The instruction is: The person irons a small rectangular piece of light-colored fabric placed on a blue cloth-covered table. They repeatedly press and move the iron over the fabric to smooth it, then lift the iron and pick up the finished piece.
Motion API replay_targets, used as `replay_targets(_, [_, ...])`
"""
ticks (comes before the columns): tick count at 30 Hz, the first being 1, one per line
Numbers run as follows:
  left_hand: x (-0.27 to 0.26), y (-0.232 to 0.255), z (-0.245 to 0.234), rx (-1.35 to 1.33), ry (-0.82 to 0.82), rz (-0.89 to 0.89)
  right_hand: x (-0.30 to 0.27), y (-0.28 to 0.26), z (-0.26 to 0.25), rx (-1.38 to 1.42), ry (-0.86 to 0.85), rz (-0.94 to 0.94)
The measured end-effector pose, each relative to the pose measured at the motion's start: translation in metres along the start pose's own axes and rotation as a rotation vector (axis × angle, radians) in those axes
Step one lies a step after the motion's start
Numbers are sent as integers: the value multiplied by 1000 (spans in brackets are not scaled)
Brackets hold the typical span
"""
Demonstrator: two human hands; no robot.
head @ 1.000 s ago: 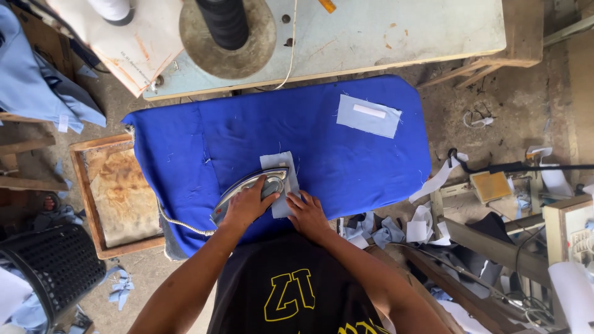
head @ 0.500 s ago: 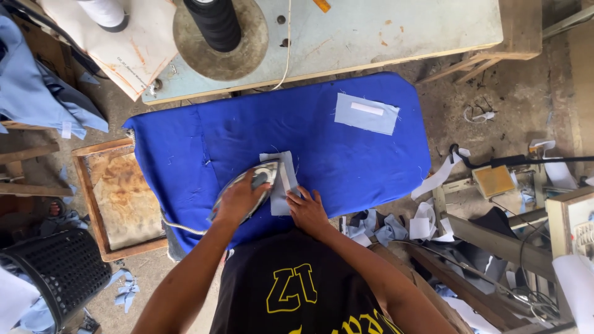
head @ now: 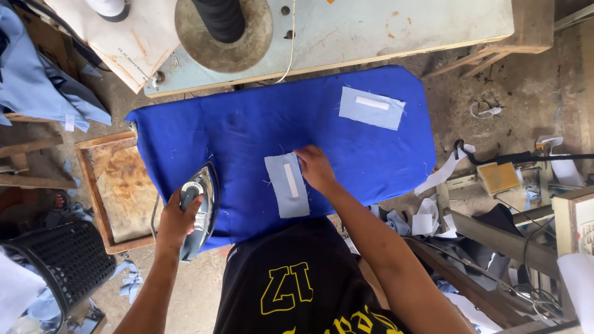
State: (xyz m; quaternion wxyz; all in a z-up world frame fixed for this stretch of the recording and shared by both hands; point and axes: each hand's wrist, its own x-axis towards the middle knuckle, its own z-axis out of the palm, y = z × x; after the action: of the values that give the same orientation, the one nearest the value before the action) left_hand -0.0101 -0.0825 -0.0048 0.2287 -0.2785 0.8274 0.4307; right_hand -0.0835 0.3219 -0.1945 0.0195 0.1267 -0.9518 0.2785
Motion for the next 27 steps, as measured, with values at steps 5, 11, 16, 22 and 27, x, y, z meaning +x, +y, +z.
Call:
replay_targets(5, [-36, 18, 10, 42, -70, 13, 42, -26, 18, -129, -248, 40])
replay_targets(11, [-48, 36, 33, 282, -180, 162, 18, 34, -14, 43, -300, 628])
replay_targets(16, [-35, 70, 76, 520, -305, 270, -51, 100, -58, 250, -45, 941])
replay_targets(22, [-32, 127, 153, 759, -478, 433, -99, 90, -88, 511, 89, 1074])
replay_targets(27, [-34, 160, 222, 839, -552, 551, -113, 101, -89, 502, 5, 989])
